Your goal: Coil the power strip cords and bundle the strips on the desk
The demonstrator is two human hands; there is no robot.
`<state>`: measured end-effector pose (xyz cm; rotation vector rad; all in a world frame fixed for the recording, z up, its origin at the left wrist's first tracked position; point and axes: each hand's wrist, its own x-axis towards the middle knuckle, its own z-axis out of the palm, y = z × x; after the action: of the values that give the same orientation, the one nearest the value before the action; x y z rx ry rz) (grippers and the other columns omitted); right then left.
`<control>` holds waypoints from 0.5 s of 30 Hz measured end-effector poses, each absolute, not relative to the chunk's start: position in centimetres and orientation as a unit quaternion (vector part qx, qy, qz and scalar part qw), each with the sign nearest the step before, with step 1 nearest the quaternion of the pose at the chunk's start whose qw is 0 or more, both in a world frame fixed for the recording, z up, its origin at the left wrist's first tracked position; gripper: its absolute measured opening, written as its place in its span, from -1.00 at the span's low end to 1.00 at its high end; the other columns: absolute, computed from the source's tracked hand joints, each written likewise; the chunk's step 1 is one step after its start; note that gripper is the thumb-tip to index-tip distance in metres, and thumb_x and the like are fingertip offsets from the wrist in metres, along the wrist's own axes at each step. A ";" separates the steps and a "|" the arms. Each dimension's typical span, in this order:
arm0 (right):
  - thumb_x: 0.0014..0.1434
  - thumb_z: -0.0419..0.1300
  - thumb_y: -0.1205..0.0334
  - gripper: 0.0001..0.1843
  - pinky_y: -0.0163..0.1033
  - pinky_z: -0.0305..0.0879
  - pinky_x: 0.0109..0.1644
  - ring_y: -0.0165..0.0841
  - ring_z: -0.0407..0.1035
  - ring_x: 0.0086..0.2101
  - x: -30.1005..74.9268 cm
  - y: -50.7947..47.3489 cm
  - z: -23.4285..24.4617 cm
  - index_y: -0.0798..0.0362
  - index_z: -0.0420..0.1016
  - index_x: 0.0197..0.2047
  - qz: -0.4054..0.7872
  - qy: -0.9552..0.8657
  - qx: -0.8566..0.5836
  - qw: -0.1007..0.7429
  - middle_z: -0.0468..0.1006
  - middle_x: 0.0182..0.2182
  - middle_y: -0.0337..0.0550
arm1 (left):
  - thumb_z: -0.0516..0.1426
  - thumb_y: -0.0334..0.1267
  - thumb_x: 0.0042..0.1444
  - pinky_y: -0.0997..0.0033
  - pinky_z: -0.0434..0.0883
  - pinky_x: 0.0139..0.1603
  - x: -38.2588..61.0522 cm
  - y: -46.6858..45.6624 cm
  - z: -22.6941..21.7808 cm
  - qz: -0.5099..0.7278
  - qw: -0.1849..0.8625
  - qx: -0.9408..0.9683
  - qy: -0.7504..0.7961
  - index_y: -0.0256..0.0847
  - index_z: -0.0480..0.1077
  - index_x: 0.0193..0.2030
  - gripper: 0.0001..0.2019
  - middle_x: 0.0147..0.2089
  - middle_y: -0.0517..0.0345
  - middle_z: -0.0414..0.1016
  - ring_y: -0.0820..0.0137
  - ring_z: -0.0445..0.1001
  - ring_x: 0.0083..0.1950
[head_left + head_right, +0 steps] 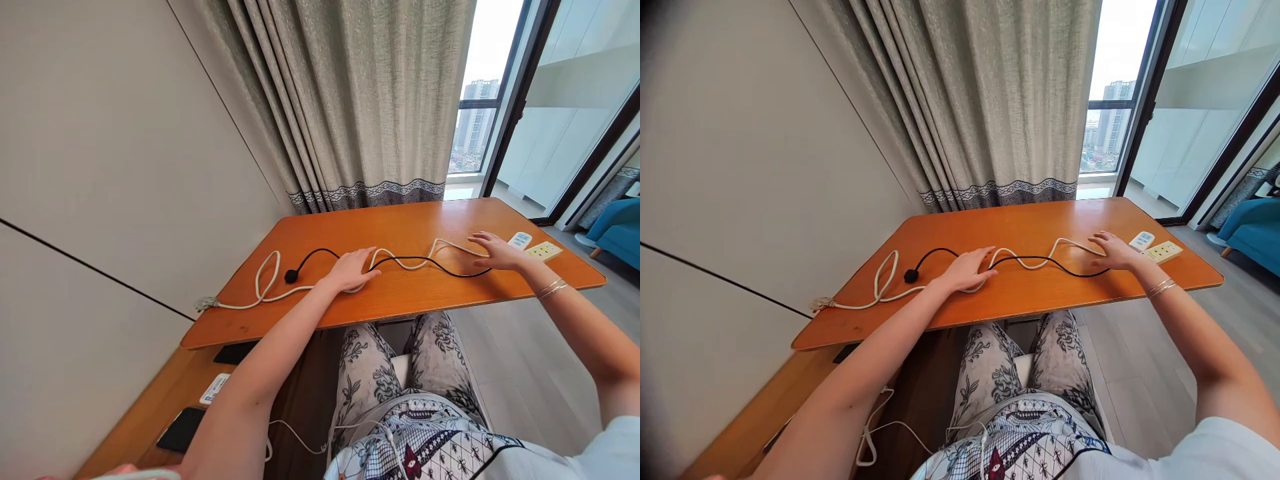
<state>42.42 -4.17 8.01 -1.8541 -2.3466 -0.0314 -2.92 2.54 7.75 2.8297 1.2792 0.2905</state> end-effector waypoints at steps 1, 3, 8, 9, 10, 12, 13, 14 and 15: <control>0.13 0.24 -0.07 -0.23 0.11 0.08 0.38 0.02 0.11 0.32 40.0 -3.8 8.3 0.09 0.30 0.34 -0.009 -0.804 -0.588 0.092 0.25 0.32 0.18 | 0.11 0.06 0.16 0.07 0.25 0.29 -2.4 2.3 7.4 0.088 0.015 0.902 0.423 -0.29 0.05 0.44 -0.22 0.39 -0.24 0.25 0.00 0.30 0.35; 0.18 0.22 -0.08 -0.26 0.12 0.05 0.39 0.03 0.15 0.30 35.3 -3.1 8.5 0.16 0.32 0.32 -0.012 -0.834 -0.539 0.119 0.28 0.30 0.22 | 0.18 -0.03 0.09 0.08 0.27 0.28 -1.7 2.1 6.8 0.069 0.023 0.891 0.448 -0.36 -0.05 0.46 -0.12 0.41 -0.32 0.19 -0.03 0.29 0.36; 0.13 0.31 -0.06 -0.10 0.18 0.07 0.36 0.12 0.17 0.28 26.0 -1.7 7.3 0.23 0.16 0.40 0.039 -0.856 -0.496 0.138 0.25 0.30 0.33 | 0.07 -0.34 0.10 0.19 0.38 0.13 -1.5 2.5 5.7 0.068 0.085 0.869 0.482 -0.37 0.10 0.37 -0.34 0.25 -0.30 0.41 0.06 0.45 0.22; 0.12 0.32 -0.04 -0.04 0.18 0.06 0.37 0.13 0.15 0.29 24.8 -1.3 6.9 0.25 0.08 0.43 0.055 -0.854 -0.497 0.144 0.22 0.31 0.36 | 0.04 -0.35 0.10 0.20 0.41 0.06 -1.6 2.6 5.7 0.075 0.112 0.867 0.480 -0.35 0.22 0.28 -0.44 0.12 -0.25 0.52 0.08 0.52 0.13; 0.11 0.34 -0.02 0.01 0.18 0.04 0.37 0.13 0.11 0.31 23.7 -0.8 6.5 0.26 0.00 0.45 0.070 -0.851 -0.499 0.151 0.18 0.33 0.37 | 0.03 -0.35 0.10 0.21 0.43 -0.01 -1.8 2.8 5.7 0.086 0.144 0.863 0.477 -0.30 0.31 0.16 -0.55 -0.03 -0.17 0.59 0.11 0.57 0.01; 0.08 0.36 0.03 0.09 0.18 0.01 0.39 0.12 0.04 0.34 22.2 0.3 5.8 0.25 -0.11 0.47 0.103 -0.838 -0.509 0.166 0.09 0.37 0.40 | 0.02 -0.33 0.10 0.26 0.45 -0.16 -1.9 3.0 6.2 0.120 0.222 0.847 0.468 -0.20 0.38 -0.10 -0.76 -0.29 0.01 0.59 0.20 0.59 -0.23; 0.07 0.37 0.05 0.10 0.17 0.00 0.40 0.11 0.02 0.35 21.7 0.8 5.4 0.25 -0.14 0.48 0.125 -0.829 -0.517 0.174 0.05 0.38 0.40 | 0.02 -0.31 0.09 0.29 0.44 -0.22 -2.0 3.0 6.6 0.145 0.263 0.835 0.461 -0.17 0.36 -0.18 -0.83 -0.36 0.09 0.56 0.26 0.56 -0.33; 0.07 0.36 0.10 0.09 0.16 0.00 0.40 0.10 0.02 0.36 21.3 1.4 5.2 0.25 -0.15 0.47 0.154 -0.816 -0.525 0.185 0.04 0.38 0.41 | 0.04 -0.29 0.08 0.33 0.43 -0.28 -2.0 3.0 7.1 0.174 0.303 0.821 0.451 -0.16 0.34 -0.22 -0.87 -0.39 0.15 0.53 0.32 0.52 -0.41; 0.09 0.34 0.15 0.05 0.14 0.02 0.39 0.08 0.06 0.34 21.0 1.9 4.9 0.24 -0.14 0.47 0.189 -0.803 -0.530 0.198 0.07 0.37 0.41 | 0.05 -0.26 0.08 0.36 0.41 -0.34 -2.0 2.8 7.7 0.205 0.339 0.806 0.439 -0.16 0.32 -0.23 -0.88 -0.40 0.19 0.50 0.38 0.47 -0.48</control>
<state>21.02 1.89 4.94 -1.4822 -2.2462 0.5300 -1.99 2.85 7.75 2.0993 1.1431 0.5337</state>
